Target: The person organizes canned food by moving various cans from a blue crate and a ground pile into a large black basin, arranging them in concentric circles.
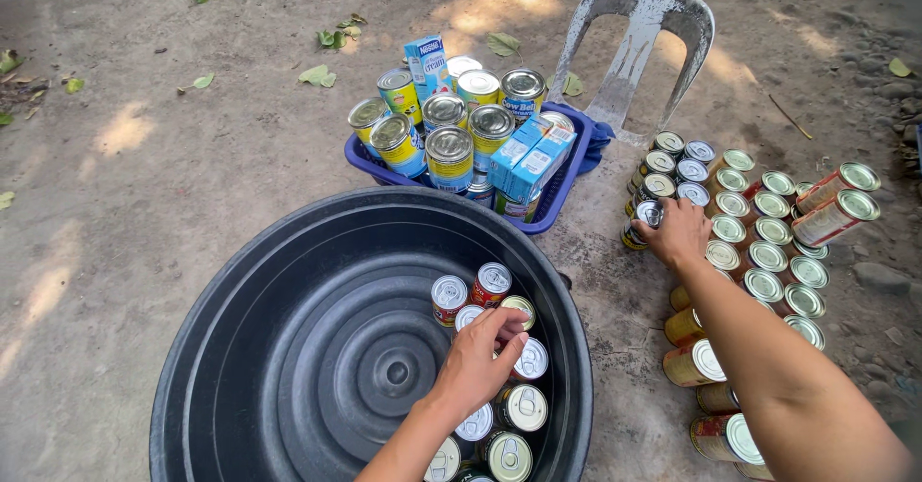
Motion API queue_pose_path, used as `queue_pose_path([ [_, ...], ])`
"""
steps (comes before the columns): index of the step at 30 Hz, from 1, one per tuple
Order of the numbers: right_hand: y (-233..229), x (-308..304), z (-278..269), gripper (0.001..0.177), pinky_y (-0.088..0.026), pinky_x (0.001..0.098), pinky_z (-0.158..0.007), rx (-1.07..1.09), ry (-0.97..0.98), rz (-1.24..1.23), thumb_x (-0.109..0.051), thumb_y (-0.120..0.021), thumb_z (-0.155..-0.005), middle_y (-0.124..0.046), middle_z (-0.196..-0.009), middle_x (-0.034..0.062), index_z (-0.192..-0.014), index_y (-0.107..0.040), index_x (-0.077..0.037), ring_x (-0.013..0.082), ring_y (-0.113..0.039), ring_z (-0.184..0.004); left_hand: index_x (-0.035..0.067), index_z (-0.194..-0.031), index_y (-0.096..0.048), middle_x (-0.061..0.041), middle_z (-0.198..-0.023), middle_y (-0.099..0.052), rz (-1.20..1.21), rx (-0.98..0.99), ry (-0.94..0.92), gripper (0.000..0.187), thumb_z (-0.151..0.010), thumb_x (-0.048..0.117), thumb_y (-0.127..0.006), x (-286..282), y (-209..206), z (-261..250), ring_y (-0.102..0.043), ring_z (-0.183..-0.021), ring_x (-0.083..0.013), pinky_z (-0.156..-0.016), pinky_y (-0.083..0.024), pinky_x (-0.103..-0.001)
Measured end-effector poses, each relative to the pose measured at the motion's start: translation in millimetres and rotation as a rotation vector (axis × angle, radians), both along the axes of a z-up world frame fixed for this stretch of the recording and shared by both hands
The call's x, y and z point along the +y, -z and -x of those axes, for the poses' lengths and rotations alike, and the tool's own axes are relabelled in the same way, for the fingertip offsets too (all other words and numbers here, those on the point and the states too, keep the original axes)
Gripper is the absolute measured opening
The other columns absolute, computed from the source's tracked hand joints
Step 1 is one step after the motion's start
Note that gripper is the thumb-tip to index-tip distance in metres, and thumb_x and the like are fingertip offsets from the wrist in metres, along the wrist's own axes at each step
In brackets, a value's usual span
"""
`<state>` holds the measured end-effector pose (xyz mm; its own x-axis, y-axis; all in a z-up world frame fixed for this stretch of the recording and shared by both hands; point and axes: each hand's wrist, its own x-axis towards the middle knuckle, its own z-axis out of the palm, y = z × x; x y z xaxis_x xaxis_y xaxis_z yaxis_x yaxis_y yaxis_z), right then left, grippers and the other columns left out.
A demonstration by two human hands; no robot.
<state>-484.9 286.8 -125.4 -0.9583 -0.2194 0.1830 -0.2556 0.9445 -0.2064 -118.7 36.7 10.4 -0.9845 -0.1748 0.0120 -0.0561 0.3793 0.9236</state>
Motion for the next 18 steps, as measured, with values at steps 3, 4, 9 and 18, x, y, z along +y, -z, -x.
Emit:
queue_pose_path([
  [3, -22.7, -1.6, -4.8, 0.069, -0.039, 0.0477, -0.107, -0.047, -0.032, -0.07, -0.059, -0.081, -0.076, -0.066, -0.12, 0.0134, -0.123, -0.072, -0.009, 0.0303, -0.056, -0.121, 0.002, -0.118, -0.065, -0.01, -0.104, -0.07, -0.002, 0.007, 0.016, 0.026, -0.097, 0.016, -0.064, 0.7, 0.9, -2.2, -0.073, -0.097, -0.0193, -0.087, -0.059, -0.033],
  [4, -33.9, -0.1, -7.0, 0.067, -0.039, 0.046, -0.108, -0.11, -0.042, -0.1, -0.06, -0.083, -0.074, -0.068, -0.114, 0.0123, -0.116, -0.075, -0.008, 0.0278, -0.059, -0.118, 0.002, -0.118, -0.065, -0.01, -0.104, -0.07, -0.002, 0.009, 0.019, 0.026, -0.097, 0.016, -0.064, 0.2, 0.7, -2.7, -0.073, -0.097, -0.0193, -0.087, -0.059, -0.033],
  [9, -106.9, -5.2, -48.3, 0.066, -0.049, 0.044, -0.091, -0.044, -0.167, 0.143, -0.053, -0.087, -0.07, -0.069, -0.106, 0.015, -0.109, -0.073, -0.002, 0.0286, -0.064, -0.102, 0.004, -0.116, -0.067, -0.009, -0.105, -0.074, -0.044, -0.005, -0.039, 0.025, -0.094, 0.017, -0.065, -8.8, -2.6, -11.9, -0.074, -0.096, -0.0178, -0.085, -0.059, -0.033],
  [18, -212.2, -31.6, -197.7, 0.062, -0.057, 0.0344, -0.084, -0.808, -0.72, 0.861, 0.0, -0.08, -0.072, -0.069, -0.109, 0.007, -0.13, -0.06, -0.009, 0.0166, -0.067, -0.098, 0.018, -0.149, -0.033, 0.001, -0.133, -0.058, -0.815, -0.114, 0.013, 0.074, -0.088, 0.021, -0.075, -2.6, -7.5, -27.8, -0.074, -0.106, -0.0204, -0.086, -0.063, -0.037],
])
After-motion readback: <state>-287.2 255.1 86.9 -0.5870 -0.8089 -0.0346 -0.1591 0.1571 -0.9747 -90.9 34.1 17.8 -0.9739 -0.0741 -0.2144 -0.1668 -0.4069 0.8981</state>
